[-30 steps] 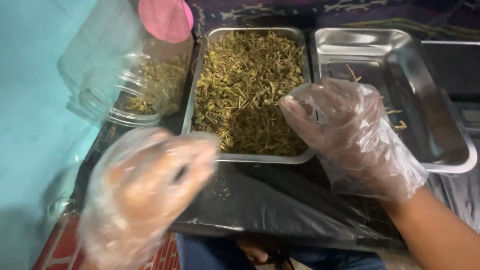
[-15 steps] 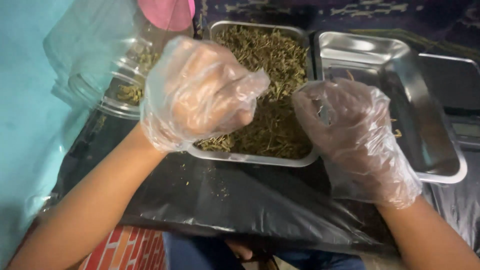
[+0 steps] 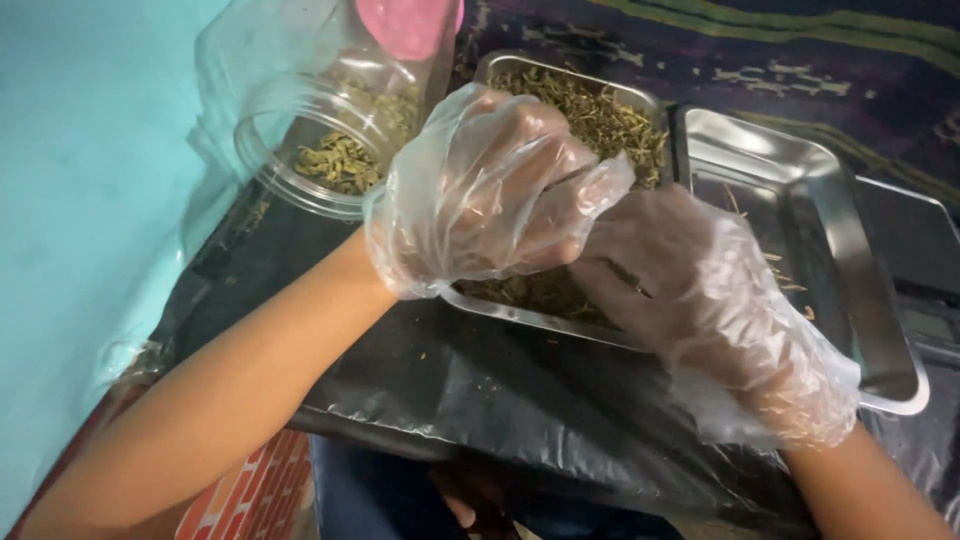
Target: Sorting dried tea leaves by manually removing stems and twigs and placing them into a separate metal tray.
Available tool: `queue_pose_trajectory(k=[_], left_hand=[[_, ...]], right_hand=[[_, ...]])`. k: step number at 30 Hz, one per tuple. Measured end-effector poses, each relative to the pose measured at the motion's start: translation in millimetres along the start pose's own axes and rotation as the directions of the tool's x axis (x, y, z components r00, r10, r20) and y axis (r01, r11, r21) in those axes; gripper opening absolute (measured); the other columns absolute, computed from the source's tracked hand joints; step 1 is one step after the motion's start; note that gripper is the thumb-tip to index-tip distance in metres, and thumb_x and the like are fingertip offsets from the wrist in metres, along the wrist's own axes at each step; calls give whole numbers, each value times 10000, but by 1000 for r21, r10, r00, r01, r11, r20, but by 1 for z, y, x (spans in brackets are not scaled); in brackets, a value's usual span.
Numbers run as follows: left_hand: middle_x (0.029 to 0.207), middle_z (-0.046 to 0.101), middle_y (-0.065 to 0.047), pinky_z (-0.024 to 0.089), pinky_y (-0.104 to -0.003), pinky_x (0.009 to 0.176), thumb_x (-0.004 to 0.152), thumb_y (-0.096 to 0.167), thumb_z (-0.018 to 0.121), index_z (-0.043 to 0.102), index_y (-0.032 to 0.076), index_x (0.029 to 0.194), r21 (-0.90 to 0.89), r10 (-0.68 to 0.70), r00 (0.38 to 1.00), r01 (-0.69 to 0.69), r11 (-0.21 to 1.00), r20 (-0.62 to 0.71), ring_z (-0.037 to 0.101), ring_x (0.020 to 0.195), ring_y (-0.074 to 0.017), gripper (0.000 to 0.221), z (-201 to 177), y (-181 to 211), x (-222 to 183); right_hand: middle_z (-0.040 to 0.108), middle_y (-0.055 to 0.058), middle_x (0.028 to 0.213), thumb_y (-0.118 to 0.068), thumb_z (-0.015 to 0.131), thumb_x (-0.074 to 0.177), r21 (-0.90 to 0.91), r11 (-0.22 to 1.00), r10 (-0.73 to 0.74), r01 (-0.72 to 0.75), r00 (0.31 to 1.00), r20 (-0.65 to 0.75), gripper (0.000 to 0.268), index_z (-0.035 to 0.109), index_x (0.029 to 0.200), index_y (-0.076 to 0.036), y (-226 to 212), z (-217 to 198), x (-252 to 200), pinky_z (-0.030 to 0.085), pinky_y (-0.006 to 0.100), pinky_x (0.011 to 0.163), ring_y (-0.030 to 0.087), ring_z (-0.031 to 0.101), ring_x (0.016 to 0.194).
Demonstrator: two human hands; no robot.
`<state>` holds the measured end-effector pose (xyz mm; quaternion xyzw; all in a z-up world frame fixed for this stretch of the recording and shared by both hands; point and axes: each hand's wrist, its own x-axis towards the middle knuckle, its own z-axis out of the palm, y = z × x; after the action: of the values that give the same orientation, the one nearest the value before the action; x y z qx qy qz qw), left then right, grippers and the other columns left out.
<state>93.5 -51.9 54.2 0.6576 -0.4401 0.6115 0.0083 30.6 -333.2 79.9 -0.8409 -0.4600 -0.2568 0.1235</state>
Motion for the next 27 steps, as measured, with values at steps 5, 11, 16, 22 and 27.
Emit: queue_pose_trajectory(k=[5, 11, 16, 22, 27], left_hand=[[999, 629, 62, 558, -313, 743, 1113, 189, 630, 638, 212, 1398, -2, 1, 1000, -1, 1000, 8, 625, 887, -146, 285, -2, -2, -9], [999, 631, 42, 556, -323, 742, 1127, 196, 621, 636, 196, 1392, 12, 10, 999, -11, 1000, 34, 629, 889, -163, 265, -7, -12, -30], [1000, 632, 26, 555, -332, 742, 1138, 201, 614, 635, 183, 1387, 9, 25, 998, -26, 1000, 49, 632, 891, -178, 250, -2, -15, -41], [1000, 635, 7, 554, -342, 742, 1152, 208, 605, 633, 167, 1381, -13, 69, 996, -69, 998, 54, 636, 893, -195, 234, 0, -5, -17], [1001, 637, -9, 553, -350, 741, 1163, 213, 597, 632, 153, 1376, -67, 117, 993, -115, 991, 34, 639, 895, -209, 224, 20, 6, 2]], right_hand=[[779, 258, 1408, -80, 771, 1101, 170, 973, 136, -158, 982, 130, 501, 578, 1522, 112, -12, 2, 19, 728, 356, 1028, 324, 838, 1237], [831, 245, 1336, 1, 774, 1067, 245, 950, 160, -192, 976, 145, 351, 675, 1392, 86, -14, 2, 29, 768, 316, 955, 295, 887, 1140], [871, 234, 1283, 62, 776, 1041, 294, 928, 192, -231, 969, 156, 256, 747, 1295, 66, -12, 0, 26, 798, 286, 901, 273, 924, 1068], [904, 215, 1143, 23, 821, 1074, 267, 910, 307, -316, 949, 76, 96, 844, 1162, 54, 13, -5, -1, 783, 252, 712, 219, 920, 866], [875, 146, 1074, -83, 896, 1077, 236, 884, 419, -403, 908, -17, 96, 844, 1084, -2, 31, -11, -27, 723, 314, 779, 208, 850, 899]])
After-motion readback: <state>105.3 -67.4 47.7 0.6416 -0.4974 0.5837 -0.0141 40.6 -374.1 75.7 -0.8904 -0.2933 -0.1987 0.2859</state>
